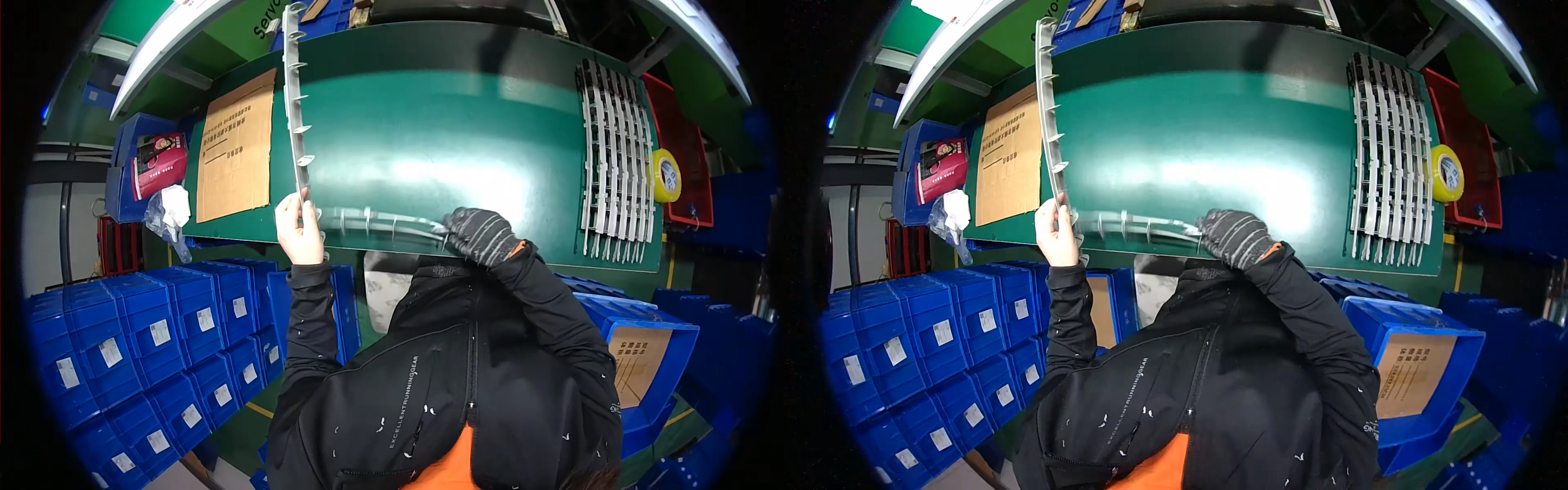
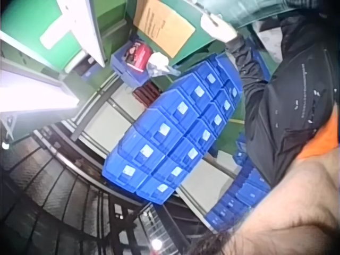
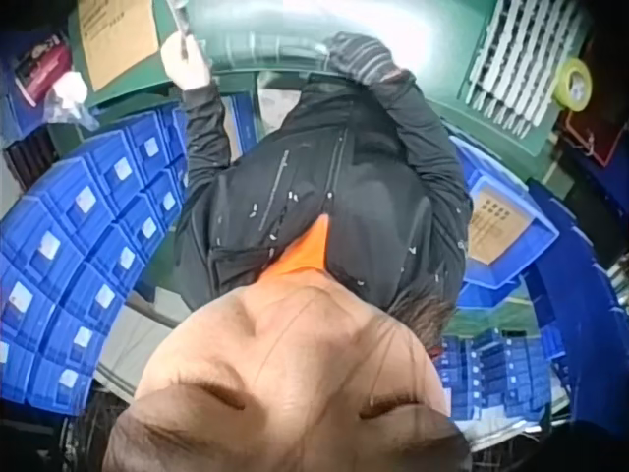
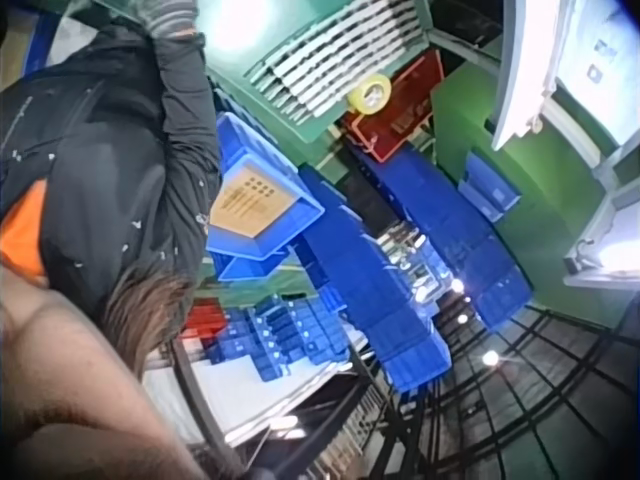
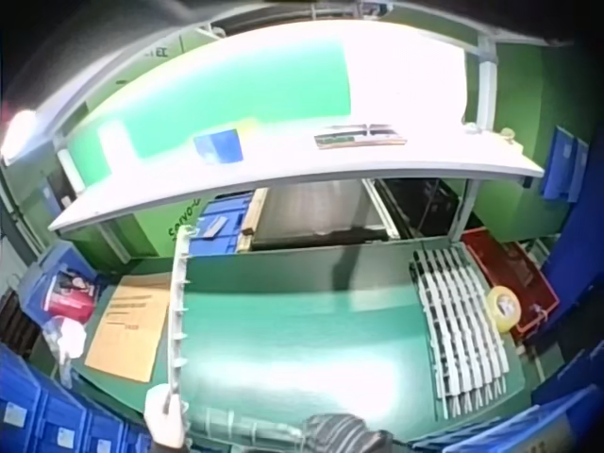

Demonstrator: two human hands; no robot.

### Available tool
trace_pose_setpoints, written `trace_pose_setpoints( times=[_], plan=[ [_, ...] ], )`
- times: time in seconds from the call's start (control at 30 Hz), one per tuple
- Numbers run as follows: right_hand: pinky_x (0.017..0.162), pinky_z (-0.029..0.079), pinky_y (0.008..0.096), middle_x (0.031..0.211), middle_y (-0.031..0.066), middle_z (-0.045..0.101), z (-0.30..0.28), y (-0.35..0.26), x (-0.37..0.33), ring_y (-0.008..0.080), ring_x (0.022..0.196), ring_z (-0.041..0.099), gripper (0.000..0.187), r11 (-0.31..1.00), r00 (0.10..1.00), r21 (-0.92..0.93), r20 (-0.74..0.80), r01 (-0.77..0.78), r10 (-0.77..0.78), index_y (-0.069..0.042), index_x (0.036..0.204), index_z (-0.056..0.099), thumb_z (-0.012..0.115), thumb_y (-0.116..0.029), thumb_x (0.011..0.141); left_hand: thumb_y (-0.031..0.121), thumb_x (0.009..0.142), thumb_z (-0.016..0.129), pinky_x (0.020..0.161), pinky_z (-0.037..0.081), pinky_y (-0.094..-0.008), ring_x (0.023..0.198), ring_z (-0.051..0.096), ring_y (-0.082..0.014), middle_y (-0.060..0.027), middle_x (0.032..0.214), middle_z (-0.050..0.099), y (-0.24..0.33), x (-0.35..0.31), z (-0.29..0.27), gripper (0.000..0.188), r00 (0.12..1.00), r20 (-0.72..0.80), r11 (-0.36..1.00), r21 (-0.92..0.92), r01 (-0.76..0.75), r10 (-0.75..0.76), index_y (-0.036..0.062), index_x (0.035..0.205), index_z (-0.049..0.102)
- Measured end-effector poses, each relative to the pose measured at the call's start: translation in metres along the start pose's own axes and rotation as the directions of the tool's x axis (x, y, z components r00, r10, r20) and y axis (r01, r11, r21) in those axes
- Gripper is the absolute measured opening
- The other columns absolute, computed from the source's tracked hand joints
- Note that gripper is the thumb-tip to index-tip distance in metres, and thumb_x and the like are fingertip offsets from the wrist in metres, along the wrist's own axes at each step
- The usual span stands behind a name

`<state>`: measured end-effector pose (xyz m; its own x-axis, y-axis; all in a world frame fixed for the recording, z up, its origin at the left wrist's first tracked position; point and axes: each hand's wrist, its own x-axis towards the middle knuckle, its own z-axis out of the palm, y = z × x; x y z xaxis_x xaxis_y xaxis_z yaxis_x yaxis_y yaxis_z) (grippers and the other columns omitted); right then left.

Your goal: The person takes plastic parts from a conveyor, trims their edges and tabs with a handheld blade, and stacks the finished components on the workbench.

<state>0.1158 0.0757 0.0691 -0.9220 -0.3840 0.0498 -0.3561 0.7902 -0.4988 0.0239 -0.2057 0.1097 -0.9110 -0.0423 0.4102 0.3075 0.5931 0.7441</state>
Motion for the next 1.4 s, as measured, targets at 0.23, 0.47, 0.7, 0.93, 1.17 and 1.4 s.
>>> trace_pose_setpoints(
  times=[0.23,0.47,0.7,0.93,1.17,1.4],
  plan=[
    [0.075,0.047,0.0363,0.092,0.0176,0.06,0.001,0.068,-0.053,0.0301,0.084,0.059,0.027,0.688,0.589,0.158,-0.406,-0.708,0.699,-0.001,0.102,0.056,0.052,-0.019,0.082,0.012,0.077,0.055,0.071,0.045,-0.0355,0.081,0.055,-0.0299,-0.0132,0.096,0.053,-0.002,-0.006,0.087,0.022,0.965,0.261,0.983,0.183,-0.031,-0.018,0.0057,0.098,0.059],
    [0.071,0.046,0.0353,0.084,0.017,0.062,-0.005,0.062,-0.067,0.0293,0.079,0.06,0.026,0.622,0.566,0.508,-0.285,-0.595,0.774,0.001,0.095,0.058,0.055,-0.02,0.079,0.017,0.078,0.058,0.056,0.041,-0.0248,0.06,0.053,-0.0107,-0.0024,0.066,0.058,-0.007,-0.021,0.154,0.016,0.632,0.759,0.955,-0.049,0.294,-0.156,0.002,0.078,0.061],
    [0.063,0.044,0.0248,0.077,0.0065,0.062,-0.026,0.001,-0.059,0.0113,0.069,0.055,0.018,0.302,0.65,0.93,-0.098,-0.211,0.754,0.003,0.091,0.059,0.054,-0.011,0.082,0.014,0.083,0.052,0.066,0.052,-0.0283,0.08,0.057,-0.0148,-0.0076,0.097,0.056,0.082,-0.012,0.143,0.022,0.331,0.927,0.511,-0.201,0.836,-0.178,0.0016,0.101,0.053],
    [0.059,0.044,0.0259,0.074,0.0077,0.061,-0.039,-0.017,-0.064,0.0115,0.066,0.055,0.018,0.28,0.684,0.95,-0.116,-0.135,0.721,0.004,0.09,0.058,0.053,-0.012,0.083,0.013,0.083,0.053,0.065,0.053,-0.0292,0.079,0.056,-0.0157,-0.0076,0.096,0.053,0.099,-0.026,0.135,0.023,0.254,0.957,0.454,-0.165,0.876,-0.143,0.0004,0.103,0.051],
    [0.061,0.044,0.0258,0.074,0.0076,0.061,-0.041,-0.024,-0.068,0.0114,0.067,0.055,0.018,0.386,0.666,0.904,-0.174,-0.184,0.725,0.003,0.089,0.058,0.053,-0.013,0.083,0.013,0.083,0.053,0.065,0.052,-0.0289,0.078,0.057,-0.0163,-0.007,0.095,0.052,0.095,-0.03,0.136,0.024,0.229,0.968,0.419,-0.166,0.893,-0.104,0.0015,0.104,0.05],
    [0.063,0.044,0.0248,0.077,0.0076,0.062,-0.045,-0.025,-0.067,0.0118,0.069,0.055,0.017,0.397,0.674,0.899,-0.178,-0.184,0.717,0.003,0.089,0.058,0.053,-0.012,0.083,0.014,0.084,0.053,0.064,0.053,-0.0293,0.078,0.057,-0.0168,-0.007,0.096,0.053,0.092,-0.03,0.14,0.024,0.239,0.966,0.396,-0.183,0.9,-0.098,0.0018,0.104,0.051]
  ],
)
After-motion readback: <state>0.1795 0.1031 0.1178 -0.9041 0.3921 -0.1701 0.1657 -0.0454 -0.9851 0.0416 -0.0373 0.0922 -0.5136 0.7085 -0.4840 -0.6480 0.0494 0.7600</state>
